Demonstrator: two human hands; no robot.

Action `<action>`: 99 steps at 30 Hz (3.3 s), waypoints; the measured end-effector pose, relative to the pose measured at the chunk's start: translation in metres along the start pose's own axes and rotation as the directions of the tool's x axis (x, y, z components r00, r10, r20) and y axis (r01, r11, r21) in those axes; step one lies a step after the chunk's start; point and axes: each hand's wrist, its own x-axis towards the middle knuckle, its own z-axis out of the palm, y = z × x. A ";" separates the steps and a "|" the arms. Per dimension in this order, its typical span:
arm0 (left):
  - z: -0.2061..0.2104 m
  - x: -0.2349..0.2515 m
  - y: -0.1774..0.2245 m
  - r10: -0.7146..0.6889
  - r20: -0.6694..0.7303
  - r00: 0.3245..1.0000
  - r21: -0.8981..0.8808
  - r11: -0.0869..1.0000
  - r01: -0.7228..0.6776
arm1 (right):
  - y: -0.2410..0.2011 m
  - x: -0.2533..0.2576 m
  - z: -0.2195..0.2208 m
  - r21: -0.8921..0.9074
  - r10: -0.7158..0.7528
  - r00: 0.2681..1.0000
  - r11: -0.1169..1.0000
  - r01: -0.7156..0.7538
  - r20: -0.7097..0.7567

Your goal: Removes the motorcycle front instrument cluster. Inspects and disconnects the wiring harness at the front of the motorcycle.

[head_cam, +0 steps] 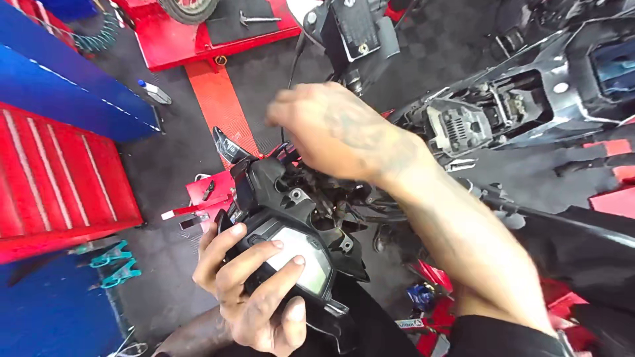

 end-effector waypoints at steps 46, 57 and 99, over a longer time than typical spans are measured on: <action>0.029 0.098 -0.066 -0.273 0.364 0.891 -0.529 0.726 0.439 | -0.069 -0.301 0.115 0.840 0.752 0.613 0.480 -0.253 -0.245; 0.033 0.105 -0.069 -0.254 0.403 0.879 -0.603 0.649 0.464 | -0.131 -0.216 0.176 0.747 0.746 0.446 0.627 -0.222 -0.494; 0.069 0.136 -0.118 -0.268 0.726 0.633 -0.171 0.822 0.544 | -0.122 -0.223 0.177 0.806 0.753 0.488 0.572 -0.152 -0.442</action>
